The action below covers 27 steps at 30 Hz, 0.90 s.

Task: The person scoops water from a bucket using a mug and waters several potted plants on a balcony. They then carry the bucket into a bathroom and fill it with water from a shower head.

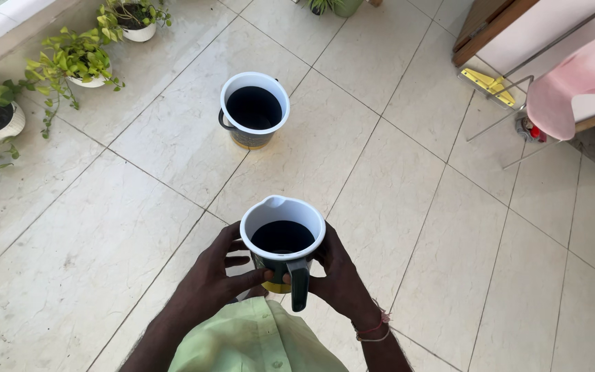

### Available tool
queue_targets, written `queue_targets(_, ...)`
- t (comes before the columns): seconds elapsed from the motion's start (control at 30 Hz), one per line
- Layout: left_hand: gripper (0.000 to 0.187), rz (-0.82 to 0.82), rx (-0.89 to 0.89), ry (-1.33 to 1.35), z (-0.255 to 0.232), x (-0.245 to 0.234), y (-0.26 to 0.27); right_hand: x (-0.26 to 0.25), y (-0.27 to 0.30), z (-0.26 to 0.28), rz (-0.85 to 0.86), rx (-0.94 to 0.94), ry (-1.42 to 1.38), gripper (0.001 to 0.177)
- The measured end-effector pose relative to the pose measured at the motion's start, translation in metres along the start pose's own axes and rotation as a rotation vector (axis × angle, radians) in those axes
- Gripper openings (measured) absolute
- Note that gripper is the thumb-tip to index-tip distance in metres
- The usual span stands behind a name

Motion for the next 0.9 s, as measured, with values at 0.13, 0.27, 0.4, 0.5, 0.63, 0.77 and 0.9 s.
queue_targets(0.13, 0.099, -0.065, -0.106, 0.066, -0.008, -0.006, -0.031, -0.014, -0.048, 0.009, 0.083, -0.018, -0.046, 0.103)
queue_targets(0.27, 0.098, -0.081, -0.115, 0.057, -0.022, -0.017, -0.075, -0.028, -0.093, 0.008, 0.087, 0.01, -0.061, 0.104)
queue_targets(0.4, 0.093, -0.072, -0.09, -0.023, -0.052, -0.043, -0.122, -0.038, -0.147, 0.013, 0.066, 0.039, -0.029, 0.106)
queue_targets(0.5, 0.097, -0.038, -0.158, -0.096, -0.073, -0.057, -0.156, -0.052, -0.184, 0.02, 0.026, 0.068, -0.008, 0.11)
queue_targets(0.63, 0.099, 0.018, 0.015, -0.08, -0.113, -0.081, -0.208, -0.068, -0.236, 0.039, -0.014, 0.068, 0.079, 0.11)
queue_targets(0.77, 0.096, 0.07, 0.084, -0.09, -0.14, -0.101, -0.252, -0.08, -0.274, 0.045, -0.069, 0.037, 0.044, 0.106)
queue_targets(0.9, 0.099, 0.099, 0.022, -0.165, -0.162, -0.114, -0.28, -0.089, -0.306, 0.046, -0.11, 0.073, -0.001, 0.107)
Point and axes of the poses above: each hand's wrist, its own y-axis away from the middle knuckle, its own x-axis out of the palm, z = x × y, the point moved 7 cm from there along -y, towards the middle knuckle, and after that the axes turned 1 degree about y, right-handed, at the moved point
